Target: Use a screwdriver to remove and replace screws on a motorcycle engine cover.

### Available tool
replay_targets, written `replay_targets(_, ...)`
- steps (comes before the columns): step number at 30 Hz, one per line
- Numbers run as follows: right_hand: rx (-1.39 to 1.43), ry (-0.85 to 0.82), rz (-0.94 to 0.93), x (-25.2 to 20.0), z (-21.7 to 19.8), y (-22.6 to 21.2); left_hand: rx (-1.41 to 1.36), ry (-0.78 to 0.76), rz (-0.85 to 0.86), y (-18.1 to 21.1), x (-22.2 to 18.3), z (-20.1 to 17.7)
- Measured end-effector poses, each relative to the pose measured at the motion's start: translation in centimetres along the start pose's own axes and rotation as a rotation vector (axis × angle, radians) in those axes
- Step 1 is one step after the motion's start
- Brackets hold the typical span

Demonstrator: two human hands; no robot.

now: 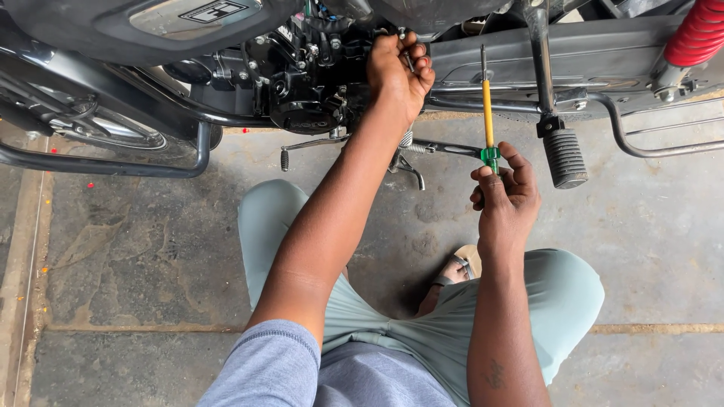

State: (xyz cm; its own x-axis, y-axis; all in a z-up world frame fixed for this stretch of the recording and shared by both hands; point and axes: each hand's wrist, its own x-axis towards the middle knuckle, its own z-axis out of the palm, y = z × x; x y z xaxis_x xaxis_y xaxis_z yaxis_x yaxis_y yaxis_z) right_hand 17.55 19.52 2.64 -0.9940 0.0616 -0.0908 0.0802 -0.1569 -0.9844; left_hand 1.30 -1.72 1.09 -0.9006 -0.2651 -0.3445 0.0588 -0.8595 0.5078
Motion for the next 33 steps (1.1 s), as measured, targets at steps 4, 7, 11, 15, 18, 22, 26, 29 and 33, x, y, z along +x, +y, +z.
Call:
replay_targets(4,-0.001,-0.001,0.006,0.1,-0.2,0.1,-0.006,0.02,0.031,-0.4,0.1,-0.1)
replay_targets(7,0.003,-0.004,0.006,0.0,-0.2,0.1,-0.026,0.003,0.047,-0.8,-0.1,0.1)
replay_targets(11,0.006,0.003,0.005,0.0,-0.2,0.0,-0.017,0.02,0.023,-0.3,-1.4,1.3)
replay_targets(15,-0.018,-0.008,0.005,0.0,-0.2,0.0,0.031,0.001,0.089,-0.8,-0.4,0.4)
replay_targets(18,0.01,-0.01,0.004,-0.1,-0.3,0.0,-0.047,-0.033,0.049,-0.8,-0.3,0.5)
replay_targets(22,-0.028,-0.017,-0.002,0.0,-0.4,0.0,0.011,-0.012,0.078,-0.5,-1.3,0.9)
replay_targets(26,-0.036,-0.016,-0.021,-0.2,-0.5,0.2,0.039,0.018,0.12,-0.9,0.2,0.0)
replay_targets(29,-0.059,-0.019,-0.023,-0.1,-0.3,-0.2,0.004,0.026,0.057,-0.7,0.0,0.3)
replay_targets(33,-0.041,-0.015,-0.007,0.0,-0.4,0.0,0.051,0.0,0.097,-0.6,-0.5,-0.2)
